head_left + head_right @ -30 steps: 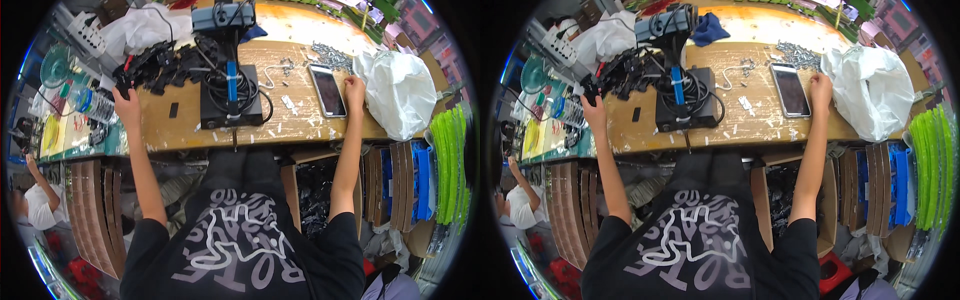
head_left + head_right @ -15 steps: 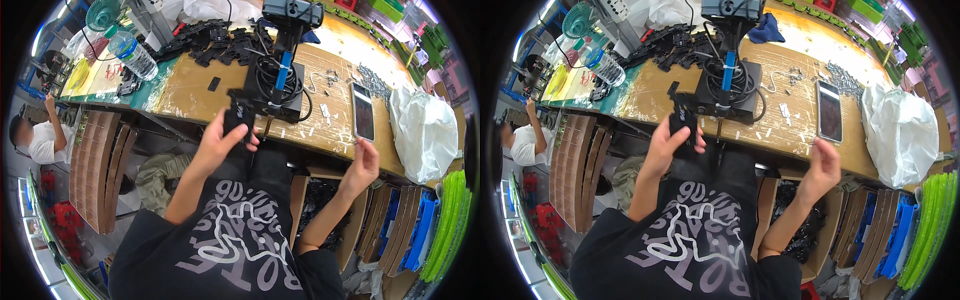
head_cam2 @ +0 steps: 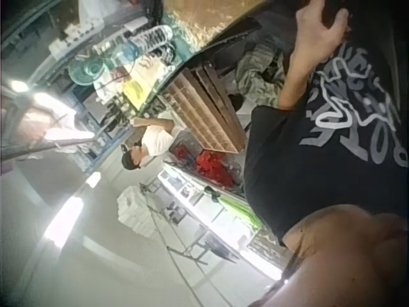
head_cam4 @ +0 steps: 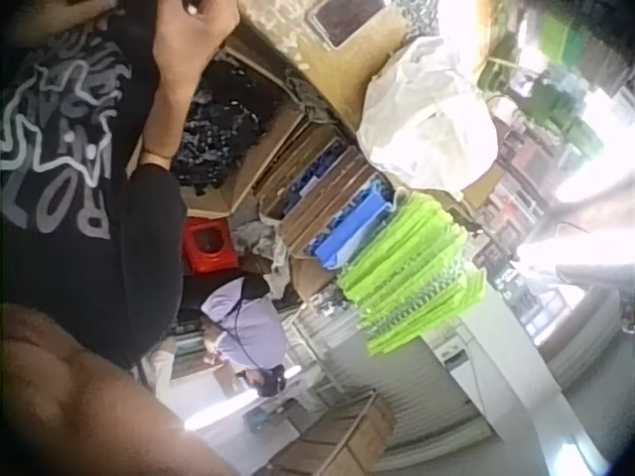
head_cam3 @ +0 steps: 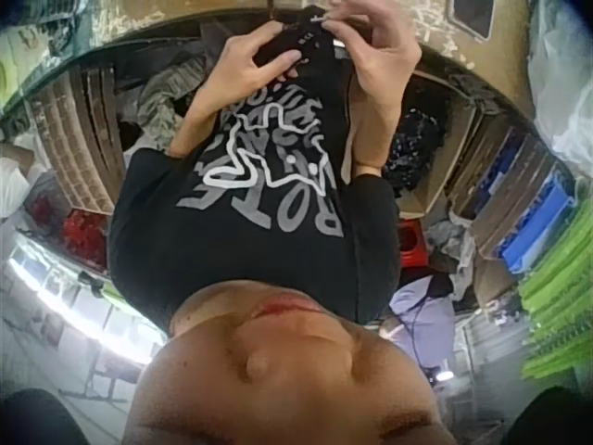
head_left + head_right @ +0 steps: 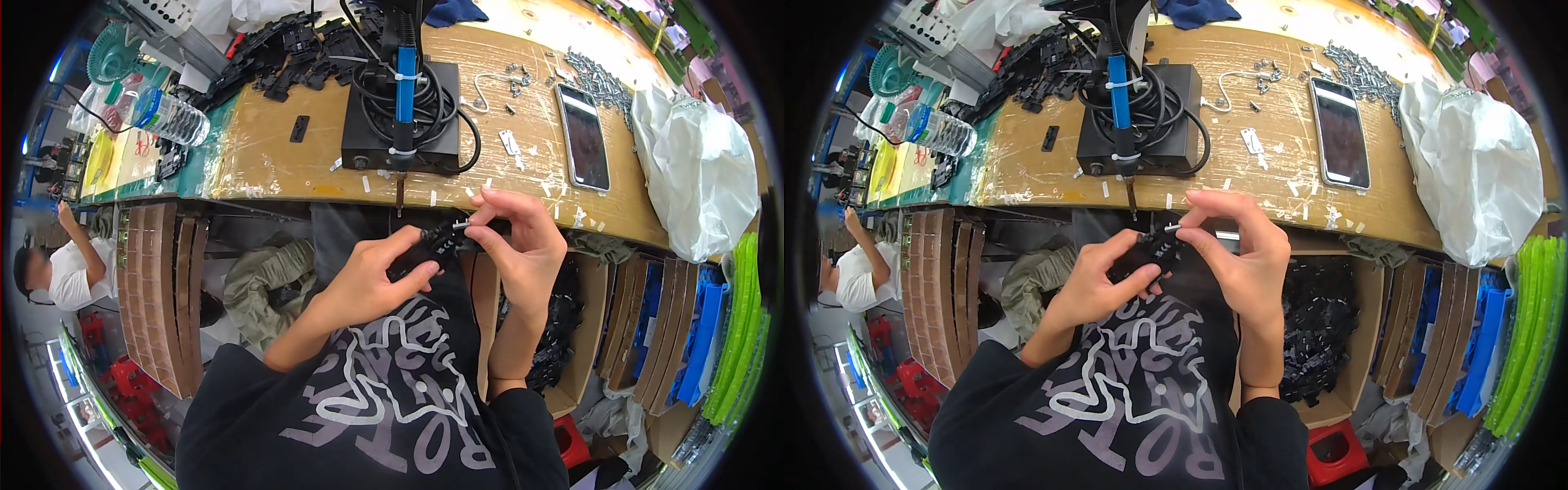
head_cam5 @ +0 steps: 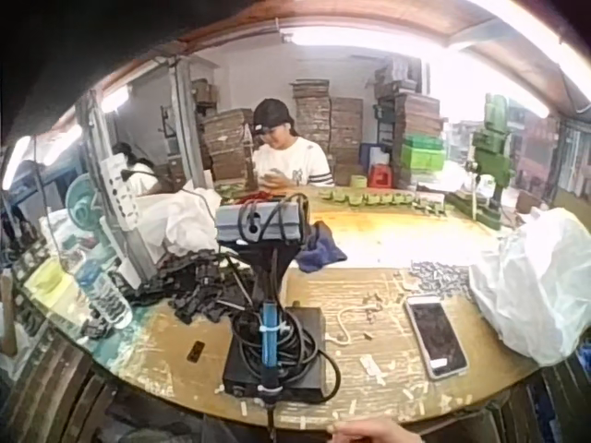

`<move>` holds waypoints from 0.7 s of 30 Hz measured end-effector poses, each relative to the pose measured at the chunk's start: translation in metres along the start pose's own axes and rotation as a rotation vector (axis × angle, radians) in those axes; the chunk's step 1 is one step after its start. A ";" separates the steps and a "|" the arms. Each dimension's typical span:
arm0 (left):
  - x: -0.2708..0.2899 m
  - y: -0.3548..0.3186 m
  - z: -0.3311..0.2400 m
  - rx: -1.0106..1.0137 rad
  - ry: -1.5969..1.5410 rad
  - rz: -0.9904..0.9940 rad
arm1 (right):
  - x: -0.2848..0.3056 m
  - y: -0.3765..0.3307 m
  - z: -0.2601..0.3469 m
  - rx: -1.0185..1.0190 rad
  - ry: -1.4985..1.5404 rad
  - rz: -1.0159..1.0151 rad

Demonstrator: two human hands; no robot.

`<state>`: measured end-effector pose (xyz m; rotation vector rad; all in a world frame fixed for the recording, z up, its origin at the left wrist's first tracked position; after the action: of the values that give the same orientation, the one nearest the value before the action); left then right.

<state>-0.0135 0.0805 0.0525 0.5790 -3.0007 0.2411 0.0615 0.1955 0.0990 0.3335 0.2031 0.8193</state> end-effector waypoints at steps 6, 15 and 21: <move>0.004 0.001 -0.011 -0.213 0.402 -0.052 | -0.001 0.002 -0.021 -0.193 -0.065 0.045; -0.006 -0.006 -0.010 -0.230 0.514 0.094 | -0.003 -0.023 -0.029 -0.133 -0.242 0.081; -0.033 -0.021 0.058 0.234 0.112 0.424 | 0.006 -0.073 -0.075 -0.478 -0.242 0.143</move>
<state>0.0222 0.0634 -0.0051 -0.0675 -2.9685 0.6317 0.0920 0.1694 0.0024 -0.0058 -0.2451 0.9314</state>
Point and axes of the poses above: each hand's wrist, its own y-axis towards the middle knuckle, its own x-axis out of the back of the hand, z = x × y, the point moved 9 cm from there along y, towards the middle knuckle
